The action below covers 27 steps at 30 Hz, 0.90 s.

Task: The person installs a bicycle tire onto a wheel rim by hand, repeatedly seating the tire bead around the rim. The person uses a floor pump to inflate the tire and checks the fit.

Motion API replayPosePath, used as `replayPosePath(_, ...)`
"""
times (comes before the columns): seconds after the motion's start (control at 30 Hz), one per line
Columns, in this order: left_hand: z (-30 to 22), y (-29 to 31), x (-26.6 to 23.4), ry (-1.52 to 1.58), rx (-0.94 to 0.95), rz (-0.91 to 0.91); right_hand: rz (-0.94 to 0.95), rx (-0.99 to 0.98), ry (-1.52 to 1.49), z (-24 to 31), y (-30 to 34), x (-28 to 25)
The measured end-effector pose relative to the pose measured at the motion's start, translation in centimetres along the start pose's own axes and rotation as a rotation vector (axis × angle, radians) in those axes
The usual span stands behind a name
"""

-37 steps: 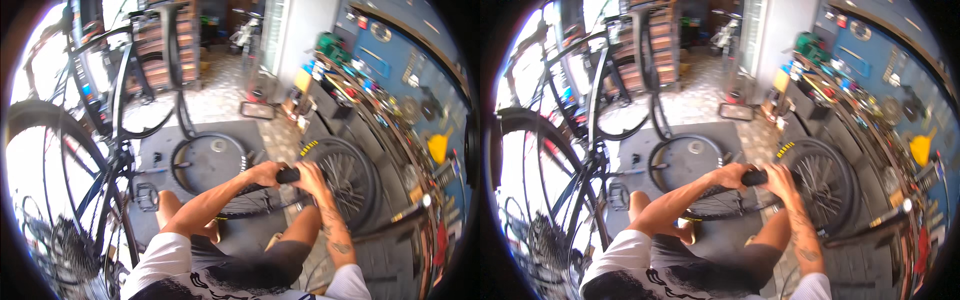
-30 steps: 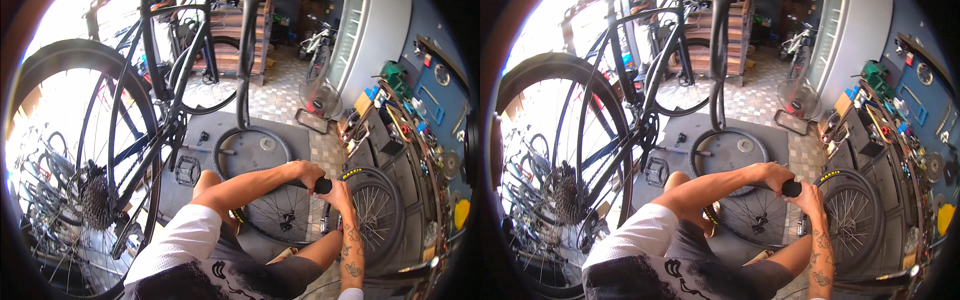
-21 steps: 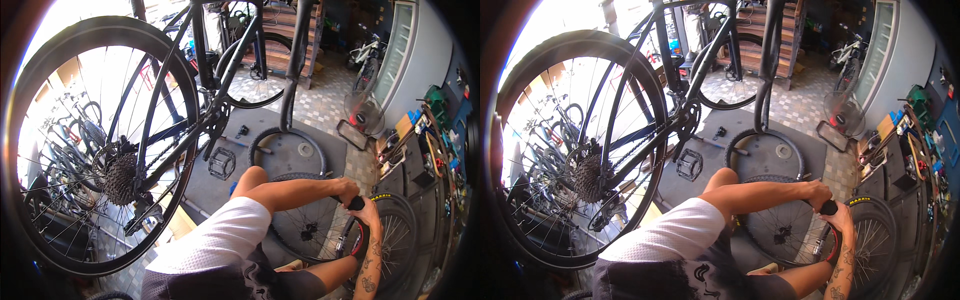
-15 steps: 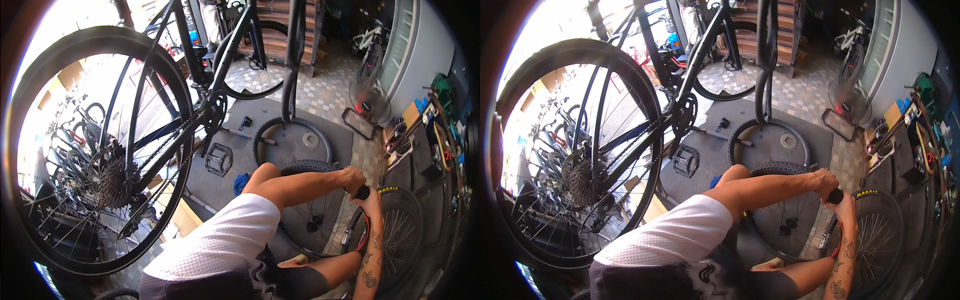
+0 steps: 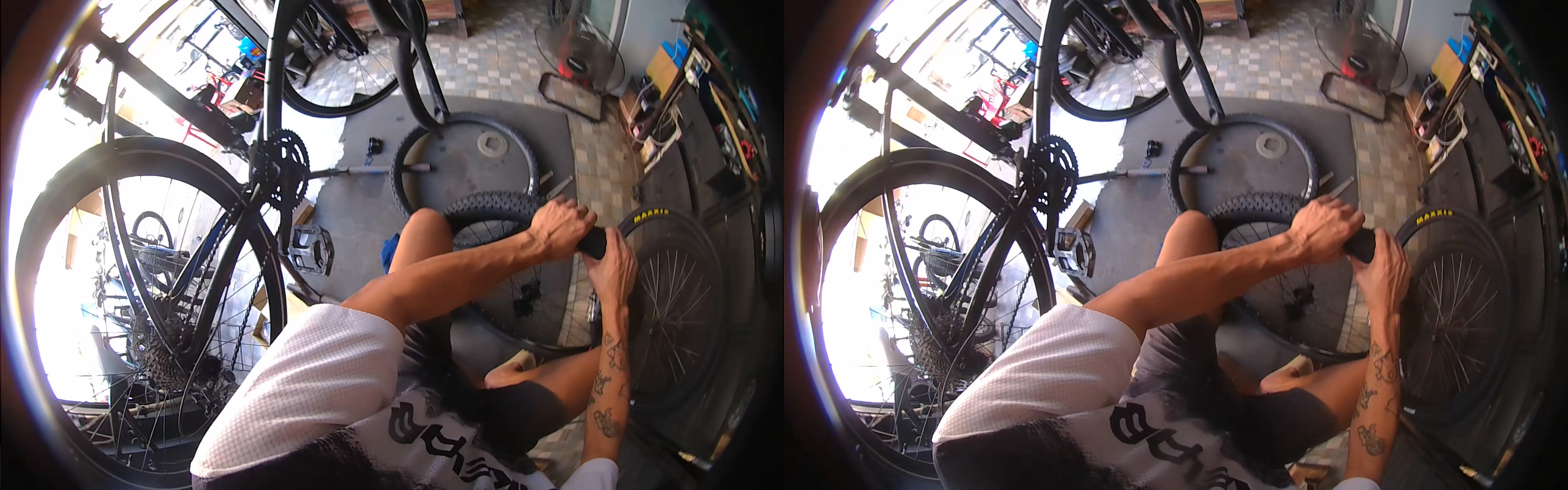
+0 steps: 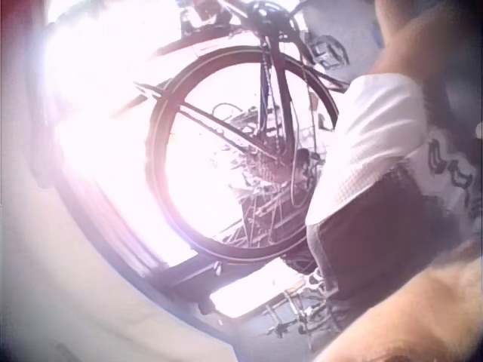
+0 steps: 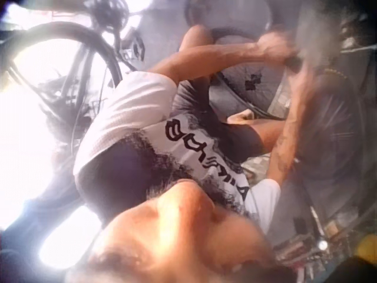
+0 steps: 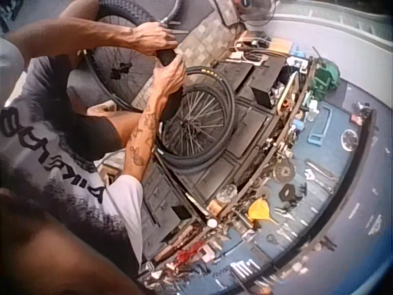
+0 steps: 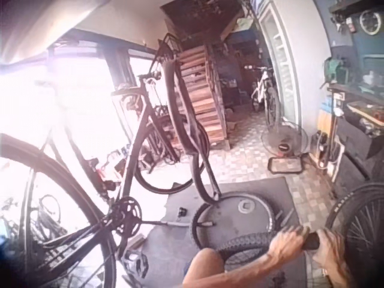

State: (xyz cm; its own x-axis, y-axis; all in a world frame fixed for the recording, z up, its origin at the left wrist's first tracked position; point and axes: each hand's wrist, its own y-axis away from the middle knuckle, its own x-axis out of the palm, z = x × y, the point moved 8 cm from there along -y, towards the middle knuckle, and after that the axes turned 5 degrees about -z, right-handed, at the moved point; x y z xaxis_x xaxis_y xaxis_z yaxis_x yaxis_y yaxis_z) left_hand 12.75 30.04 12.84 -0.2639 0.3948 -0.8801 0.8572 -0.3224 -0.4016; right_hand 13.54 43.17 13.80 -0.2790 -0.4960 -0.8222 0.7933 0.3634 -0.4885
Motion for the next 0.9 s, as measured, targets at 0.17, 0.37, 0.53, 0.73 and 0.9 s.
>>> replayPosePath(0.17, 0.2, -0.1, -0.3, 0.070, -0.001, 0.096, 0.089, 0.039, -0.040, 0.9, -0.8, -1.4)
replayPosePath(0.37, 0.1, -2.9, 0.0, -0.011, 0.000, 0.554, 0.454, 0.232, -0.132, -2.1, -2.2, -1.5)
replayPosePath(0.53, -1.7, -4.0, 0.9, 0.005, 0.037, 0.535, 0.392, 0.153, -0.157, -2.5, -1.8, 0.4)
replayPosePath(0.73, -2.4, -2.2, 0.7, -0.005, 0.022, 0.279, 0.111, 0.075, -0.059, -2.7, 0.6, -0.3)
replayPosePath(0.9, -3.9, -1.7, -0.7, -0.042, 0.090, 0.080, 0.002, 0.022, 0.042, -1.7, 1.5, -1.1)
